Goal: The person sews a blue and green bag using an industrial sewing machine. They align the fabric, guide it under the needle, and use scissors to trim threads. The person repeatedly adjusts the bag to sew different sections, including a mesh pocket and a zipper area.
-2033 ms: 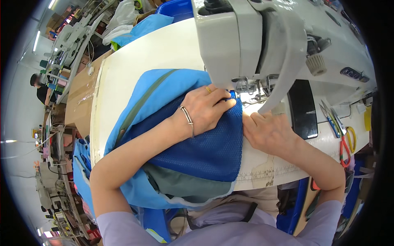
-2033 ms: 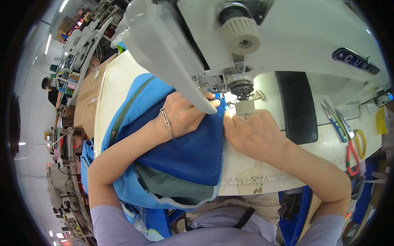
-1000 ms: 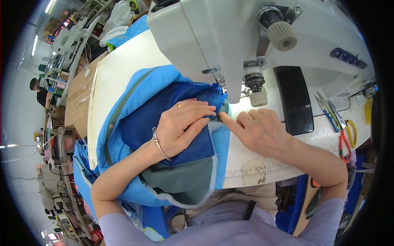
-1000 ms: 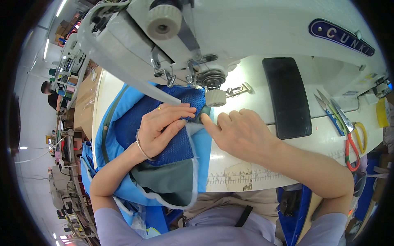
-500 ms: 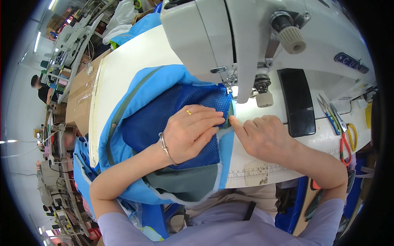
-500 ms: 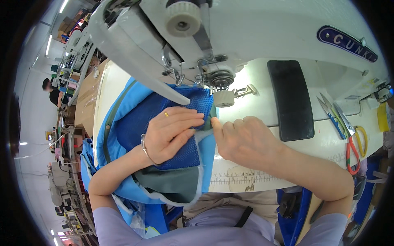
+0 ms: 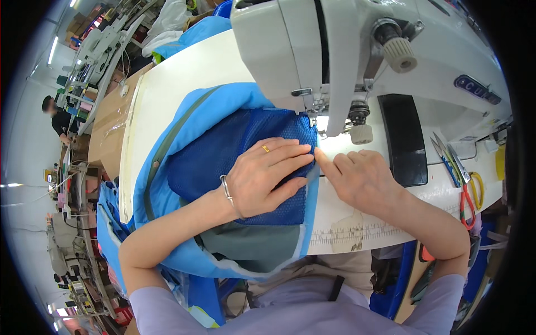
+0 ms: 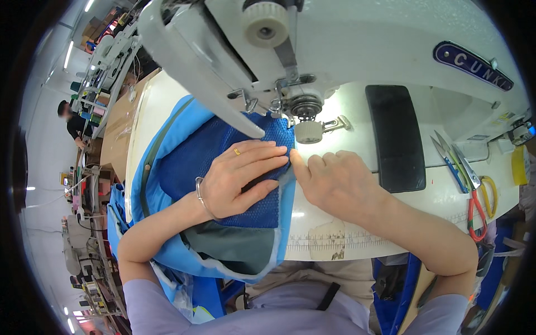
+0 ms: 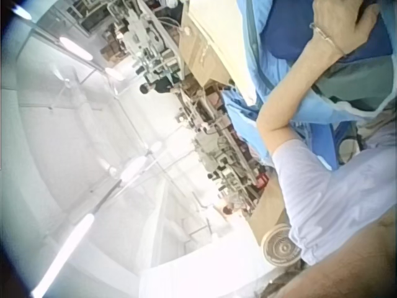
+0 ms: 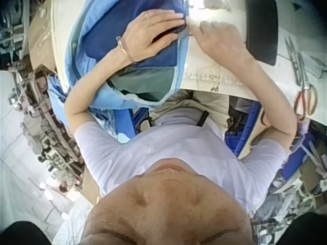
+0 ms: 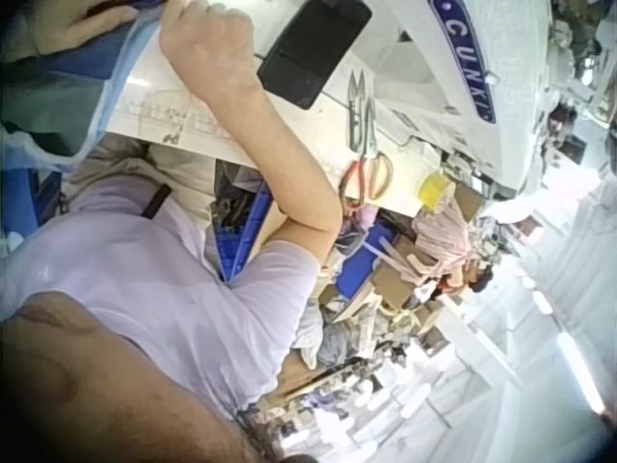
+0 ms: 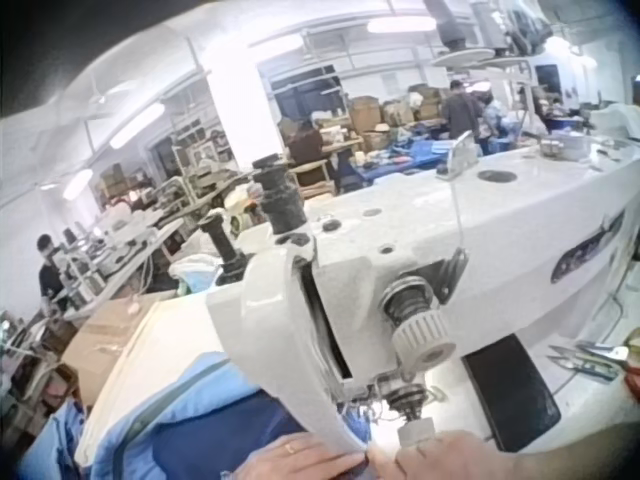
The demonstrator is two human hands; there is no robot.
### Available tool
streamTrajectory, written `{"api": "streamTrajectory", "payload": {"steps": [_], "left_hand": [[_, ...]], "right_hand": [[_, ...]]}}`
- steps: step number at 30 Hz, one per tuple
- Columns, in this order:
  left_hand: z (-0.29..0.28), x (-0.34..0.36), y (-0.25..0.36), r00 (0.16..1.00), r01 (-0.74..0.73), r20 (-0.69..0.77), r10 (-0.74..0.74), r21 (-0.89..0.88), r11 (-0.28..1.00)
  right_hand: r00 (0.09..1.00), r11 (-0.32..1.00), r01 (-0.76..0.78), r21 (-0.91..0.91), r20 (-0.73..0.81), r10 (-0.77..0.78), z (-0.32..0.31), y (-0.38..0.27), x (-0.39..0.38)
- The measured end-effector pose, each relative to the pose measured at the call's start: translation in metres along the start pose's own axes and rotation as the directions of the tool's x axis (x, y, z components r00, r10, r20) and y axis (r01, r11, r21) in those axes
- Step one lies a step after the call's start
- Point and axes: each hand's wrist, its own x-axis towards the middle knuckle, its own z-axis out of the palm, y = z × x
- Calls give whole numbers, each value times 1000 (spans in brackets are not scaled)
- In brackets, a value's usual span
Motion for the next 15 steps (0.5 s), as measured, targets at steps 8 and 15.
{"api": "streamTrajectory", "payload": {"steps": [8,15], "left_hand": [[-33,-58,107,963,-250,-100,250,7,968],[48,-157,168,956,25,292,42,-223,975]], "right_hand": [[953,942,245,229,-236,-190,3,-6,13],[912,895,357,269,-310,-270,4,-35,13]]}}
